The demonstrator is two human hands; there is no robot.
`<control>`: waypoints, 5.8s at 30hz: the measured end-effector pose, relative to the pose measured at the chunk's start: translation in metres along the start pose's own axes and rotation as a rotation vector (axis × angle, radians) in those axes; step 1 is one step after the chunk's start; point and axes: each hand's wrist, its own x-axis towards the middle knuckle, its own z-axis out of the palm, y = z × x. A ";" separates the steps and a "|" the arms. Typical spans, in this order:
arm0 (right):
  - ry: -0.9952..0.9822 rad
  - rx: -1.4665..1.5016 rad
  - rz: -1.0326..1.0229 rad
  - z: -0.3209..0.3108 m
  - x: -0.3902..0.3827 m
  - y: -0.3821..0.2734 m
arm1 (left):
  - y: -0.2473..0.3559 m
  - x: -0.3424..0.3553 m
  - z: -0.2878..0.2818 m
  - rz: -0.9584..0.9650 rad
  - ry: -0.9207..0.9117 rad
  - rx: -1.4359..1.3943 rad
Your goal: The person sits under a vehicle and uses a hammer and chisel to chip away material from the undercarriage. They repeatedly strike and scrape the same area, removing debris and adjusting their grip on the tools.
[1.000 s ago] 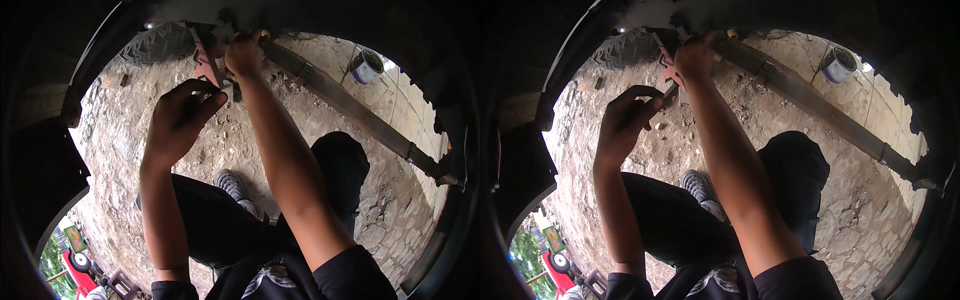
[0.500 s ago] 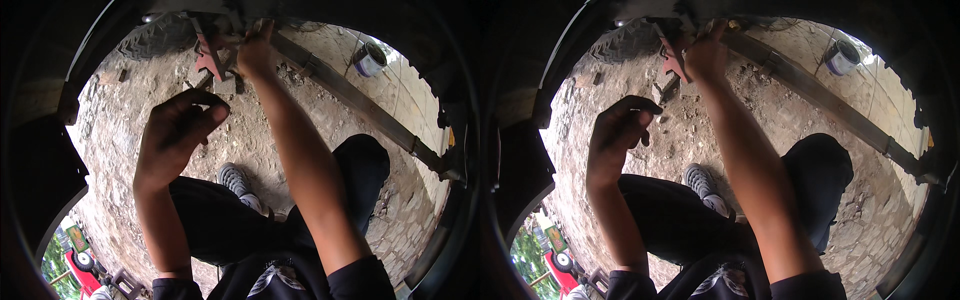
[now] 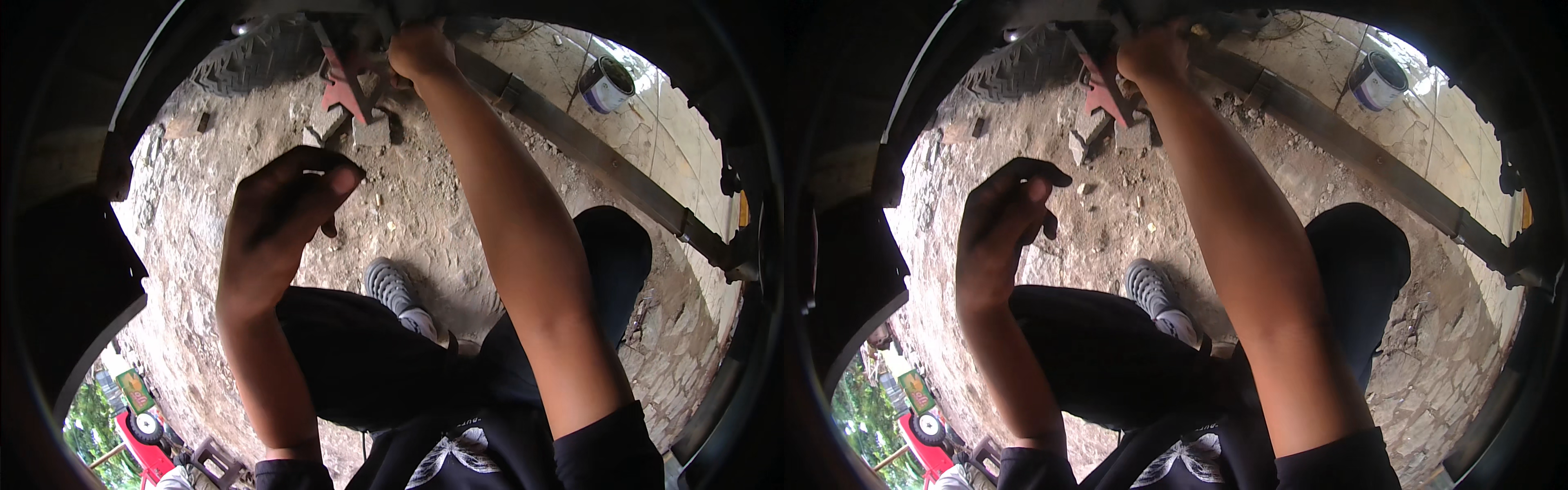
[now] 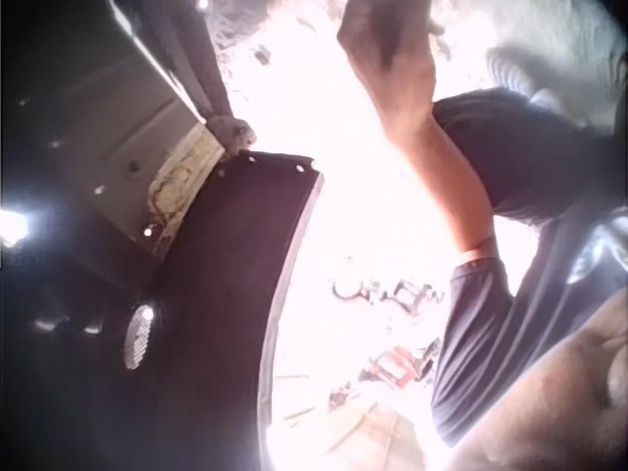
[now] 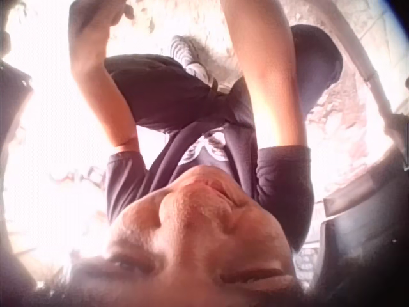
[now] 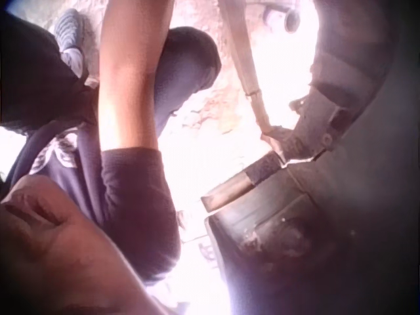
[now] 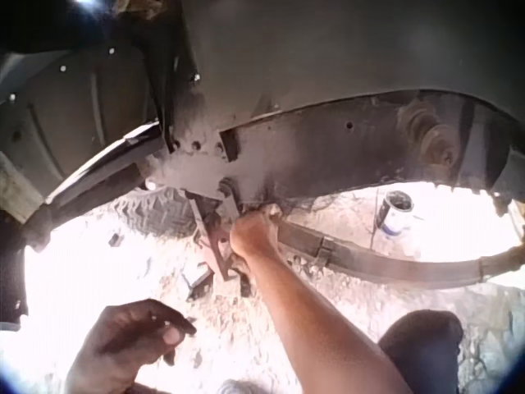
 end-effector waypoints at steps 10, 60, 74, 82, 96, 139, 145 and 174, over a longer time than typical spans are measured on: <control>0.089 -0.390 -0.175 0.011 -0.007 -0.013 | 0.001 -0.001 -0.006 -0.009 0.042 -0.035; 0.165 -0.085 0.040 -0.004 -0.038 -0.018 | -0.007 -0.029 -0.028 -0.026 0.063 0.039; 0.292 -0.182 0.155 -0.021 -0.010 0.016 | -0.006 -0.024 -0.026 0.004 -0.024 -0.067; 0.310 0.094 0.034 0.011 -0.101 0.018 | -0.006 -0.031 -0.036 0.046 -0.061 -0.081; 0.064 -0.031 0.102 -0.018 -0.038 0.020 | 0.006 0.009 -0.008 -0.011 -0.122 -0.011; 0.066 1.169 -0.218 0.025 -0.161 0.002 | -0.040 0.073 0.038 0.096 0.140 -0.072; -0.155 1.061 -0.343 0.017 -0.153 0.013 | -0.040 0.061 0.027 0.202 0.112 0.032; -0.214 1.090 -0.293 -0.033 -0.151 -0.007 | -0.021 0.050 0.030 0.188 0.247 -0.332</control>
